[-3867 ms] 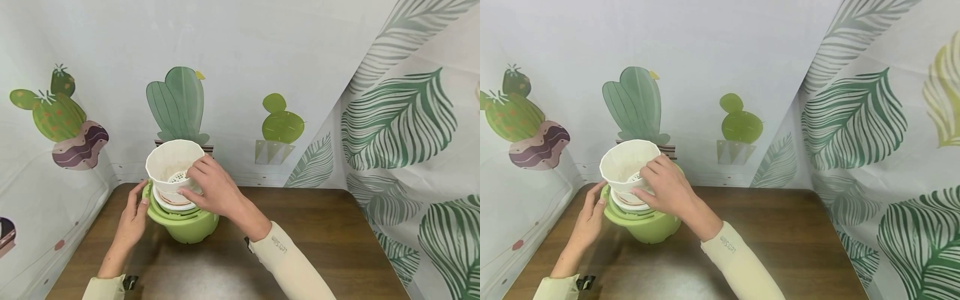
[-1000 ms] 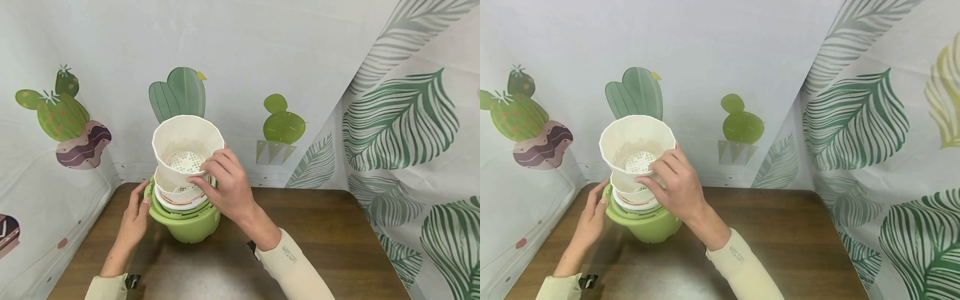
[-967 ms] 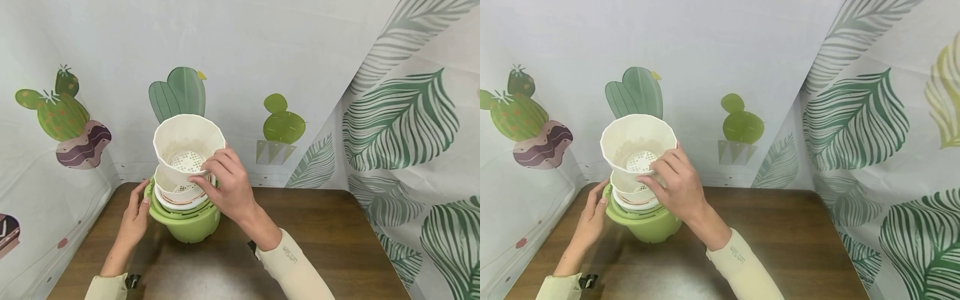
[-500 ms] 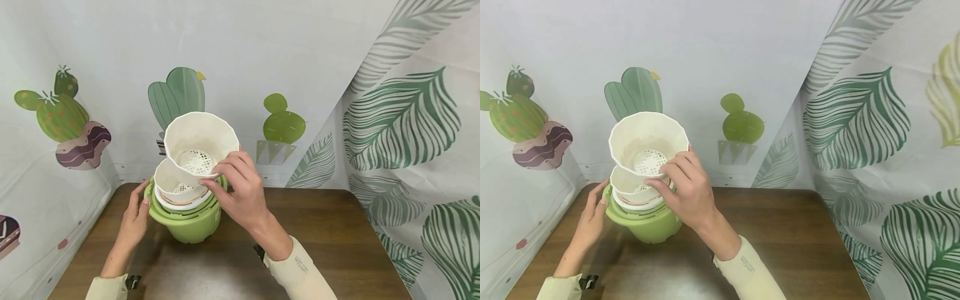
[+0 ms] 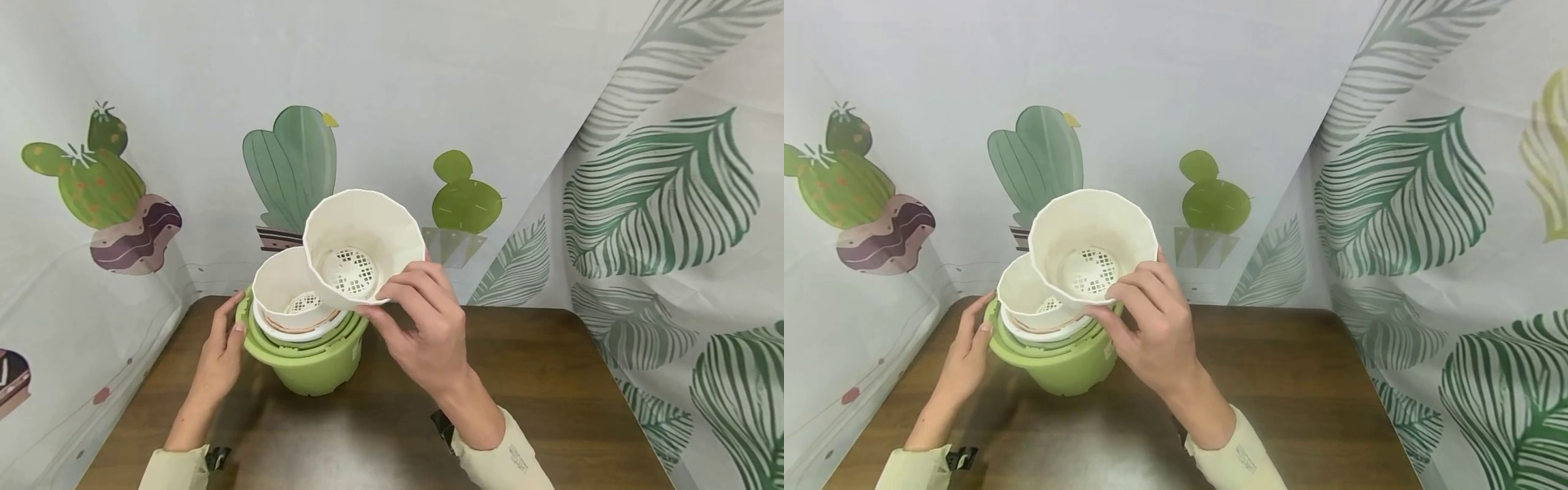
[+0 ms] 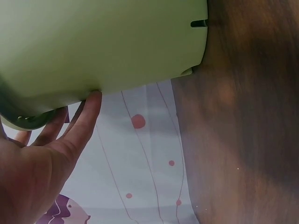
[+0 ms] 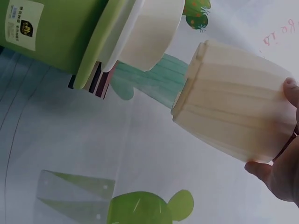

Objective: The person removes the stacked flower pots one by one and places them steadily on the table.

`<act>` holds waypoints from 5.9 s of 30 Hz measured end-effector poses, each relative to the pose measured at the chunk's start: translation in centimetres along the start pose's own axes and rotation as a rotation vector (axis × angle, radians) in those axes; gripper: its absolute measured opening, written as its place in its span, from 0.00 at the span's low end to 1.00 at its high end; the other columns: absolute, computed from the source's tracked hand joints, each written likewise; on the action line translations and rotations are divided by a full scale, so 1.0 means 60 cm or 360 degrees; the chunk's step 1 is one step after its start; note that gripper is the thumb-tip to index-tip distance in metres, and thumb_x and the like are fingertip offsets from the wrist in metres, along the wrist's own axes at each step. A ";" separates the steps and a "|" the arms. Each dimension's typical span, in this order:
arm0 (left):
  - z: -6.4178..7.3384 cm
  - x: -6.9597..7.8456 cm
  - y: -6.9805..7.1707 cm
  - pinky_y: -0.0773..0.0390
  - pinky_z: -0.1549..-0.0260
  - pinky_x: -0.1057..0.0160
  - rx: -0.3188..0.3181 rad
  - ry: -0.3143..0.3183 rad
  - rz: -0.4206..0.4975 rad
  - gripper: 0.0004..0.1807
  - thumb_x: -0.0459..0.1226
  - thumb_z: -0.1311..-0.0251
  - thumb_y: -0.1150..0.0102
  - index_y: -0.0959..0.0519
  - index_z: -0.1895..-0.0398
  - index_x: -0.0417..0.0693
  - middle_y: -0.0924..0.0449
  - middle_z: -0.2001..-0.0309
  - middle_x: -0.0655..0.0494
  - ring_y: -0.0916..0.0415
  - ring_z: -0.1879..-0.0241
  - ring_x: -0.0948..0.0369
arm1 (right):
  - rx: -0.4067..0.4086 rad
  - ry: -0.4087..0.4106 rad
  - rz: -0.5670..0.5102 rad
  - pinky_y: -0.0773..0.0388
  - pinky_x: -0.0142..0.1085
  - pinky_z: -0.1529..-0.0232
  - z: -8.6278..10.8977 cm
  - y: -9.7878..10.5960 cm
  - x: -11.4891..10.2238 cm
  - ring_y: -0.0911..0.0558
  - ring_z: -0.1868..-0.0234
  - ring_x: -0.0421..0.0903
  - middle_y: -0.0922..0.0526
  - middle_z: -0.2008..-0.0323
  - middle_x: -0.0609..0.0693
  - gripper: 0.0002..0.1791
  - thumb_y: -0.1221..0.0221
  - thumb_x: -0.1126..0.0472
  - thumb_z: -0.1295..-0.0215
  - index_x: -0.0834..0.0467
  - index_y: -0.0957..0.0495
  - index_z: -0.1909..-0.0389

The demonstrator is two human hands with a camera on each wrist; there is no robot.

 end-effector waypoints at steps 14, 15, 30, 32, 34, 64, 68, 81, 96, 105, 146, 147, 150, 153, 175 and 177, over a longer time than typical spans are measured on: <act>0.000 -0.004 -0.002 0.37 0.40 0.83 -0.0001 -0.0019 0.0026 0.29 0.39 0.14 0.61 0.45 0.14 0.62 0.41 0.18 0.48 0.40 0.28 0.74 | 0.0040 -0.0044 0.0091 0.25 0.43 0.43 0.029 0.041 0.006 0.21 0.58 0.56 0.14 0.69 0.52 0.16 0.27 0.51 0.33 0.61 0.14 0.69; 0.001 -0.005 -0.002 0.37 0.40 0.83 -0.0003 -0.0011 0.0020 0.29 0.40 0.14 0.61 0.45 0.14 0.63 0.41 0.18 0.48 0.40 0.27 0.74 | 0.0042 -0.0047 0.0101 0.25 0.43 0.43 0.032 0.043 0.007 0.21 0.58 0.56 0.15 0.69 0.52 0.16 0.27 0.51 0.33 0.61 0.14 0.69; 0.001 -0.006 -0.001 0.38 0.38 0.82 0.0013 -0.0024 0.0040 0.29 0.39 0.14 0.62 0.45 0.14 0.61 0.41 0.18 0.46 0.40 0.28 0.76 | 0.0023 -0.0140 0.0198 0.28 0.56 0.32 0.076 0.068 0.045 0.21 0.59 0.56 0.15 0.70 0.52 0.18 0.26 0.49 0.35 0.61 0.13 0.70; 0.000 -0.006 -0.001 0.38 0.38 0.82 0.0013 -0.0016 0.0044 0.29 0.39 0.14 0.62 0.45 0.14 0.61 0.41 0.18 0.46 0.40 0.28 0.76 | 0.0021 -0.0147 0.0206 0.28 0.55 0.32 0.081 0.070 0.049 0.21 0.59 0.56 0.15 0.70 0.51 0.17 0.26 0.50 0.35 0.61 0.13 0.70; 0.000 -0.005 -0.001 0.37 0.39 0.82 0.0008 -0.0013 0.0047 0.29 0.39 0.14 0.62 0.45 0.14 0.61 0.41 0.18 0.47 0.40 0.28 0.76 | 0.0016 -0.0157 0.0216 0.28 0.54 0.33 0.085 0.072 0.053 0.21 0.59 0.56 0.15 0.71 0.51 0.17 0.25 0.50 0.35 0.61 0.13 0.70; 0.000 0.003 0.001 0.39 0.36 0.82 0.0047 -0.0026 0.0033 0.29 0.39 0.14 0.61 0.43 0.15 0.61 0.39 0.19 0.48 0.40 0.26 0.71 | -0.0202 -0.0530 0.0305 0.26 0.49 0.34 0.201 0.065 0.153 0.19 0.59 0.50 0.13 0.71 0.45 0.12 0.16 0.65 0.55 0.55 0.10 0.71; 0.000 0.004 0.001 0.40 0.35 0.81 0.0050 -0.0030 0.0035 0.29 0.38 0.14 0.61 0.43 0.15 0.61 0.40 0.19 0.49 0.41 0.25 0.70 | -0.0272 -0.0600 0.0329 0.26 0.52 0.33 0.219 0.057 0.170 0.19 0.59 0.50 0.13 0.72 0.44 0.11 0.16 0.63 0.54 0.55 0.10 0.72; 0.001 -0.003 0.001 0.40 0.36 0.81 0.0049 -0.0022 0.0034 0.29 0.38 0.14 0.61 0.43 0.15 0.62 0.39 0.19 0.48 0.40 0.25 0.70 | -0.0406 -0.0709 0.0368 0.24 0.50 0.39 0.274 0.038 0.213 0.18 0.60 0.50 0.12 0.73 0.45 0.10 0.17 0.62 0.53 0.57 0.10 0.74; -0.002 -0.001 0.000 0.40 0.35 0.81 0.0045 -0.0042 0.0061 0.29 0.38 0.14 0.61 0.43 0.15 0.62 0.40 0.19 0.47 0.42 0.24 0.69 | -0.0528 -0.0724 0.0455 0.22 0.40 0.53 0.317 0.025 0.240 0.19 0.61 0.48 0.13 0.74 0.45 0.11 0.16 0.58 0.53 0.56 0.09 0.75; -0.003 0.001 0.000 0.40 0.34 0.81 0.0041 -0.0045 0.0077 0.29 0.37 0.14 0.61 0.43 0.15 0.61 0.40 0.19 0.48 0.41 0.24 0.68 | -0.0564 -0.0692 0.0476 0.21 0.42 0.60 0.334 0.015 0.249 0.19 0.63 0.47 0.14 0.75 0.45 0.12 0.16 0.58 0.54 0.57 0.10 0.76; -0.006 0.005 0.002 0.40 0.35 0.81 0.0057 -0.0078 0.0073 0.29 0.38 0.14 0.61 0.43 0.15 0.60 0.41 0.18 0.47 0.41 0.24 0.68 | -0.0573 -0.0645 0.0501 0.33 0.66 0.34 0.328 0.000 0.240 0.21 0.56 0.55 0.15 0.63 0.51 0.17 0.20 0.58 0.48 0.59 0.15 0.62; -0.007 0.006 0.002 0.39 0.36 0.81 0.0057 -0.0087 0.0074 0.29 0.38 0.14 0.61 0.43 0.15 0.59 0.41 0.19 0.47 0.41 0.25 0.68 | -0.0572 -0.0642 0.0498 0.33 0.66 0.34 0.324 0.000 0.238 0.20 0.56 0.55 0.15 0.63 0.51 0.17 0.20 0.57 0.47 0.58 0.15 0.61; -0.007 0.005 0.002 0.40 0.35 0.81 0.0053 -0.0082 0.0074 0.29 0.38 0.14 0.61 0.43 0.15 0.59 0.41 0.18 0.47 0.41 0.24 0.68 | -0.0575 -0.0624 0.0484 0.31 0.62 0.34 0.313 0.001 0.234 0.20 0.55 0.55 0.15 0.62 0.52 0.17 0.21 0.57 0.46 0.58 0.15 0.60; -0.007 0.002 0.001 0.40 0.35 0.81 0.0049 -0.0055 0.0069 0.29 0.38 0.14 0.61 0.43 0.15 0.61 0.41 0.18 0.48 0.41 0.24 0.67 | -0.0576 -0.0598 0.0471 0.29 0.54 0.37 0.302 0.000 0.228 0.20 0.54 0.55 0.15 0.60 0.52 0.17 0.21 0.56 0.45 0.59 0.14 0.59; -0.002 -0.001 -0.001 0.40 0.34 0.80 0.0031 -0.0082 0.0110 0.29 0.37 0.14 0.62 0.44 0.14 0.59 0.41 0.18 0.45 0.42 0.24 0.70 | -0.0483 -0.0415 0.0368 0.28 0.49 0.43 0.218 -0.021 0.176 0.20 0.50 0.56 0.15 0.57 0.52 0.19 0.22 0.57 0.45 0.58 0.13 0.55; -0.003 -0.002 -0.001 0.41 0.34 0.80 0.0032 -0.0074 0.0104 0.29 0.37 0.14 0.62 0.44 0.14 0.59 0.41 0.18 0.45 0.42 0.24 0.69 | -0.0471 -0.0395 0.0350 0.27 0.49 0.43 0.210 -0.023 0.171 0.20 0.50 0.57 0.15 0.57 0.52 0.19 0.21 0.57 0.45 0.59 0.13 0.55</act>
Point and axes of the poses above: each hand's wrist, its own z-axis away from the middle knuckle, its own y-axis out of the back of the hand, x = y × z, the point moved 9 cm from there along -z, towards the middle knuckle
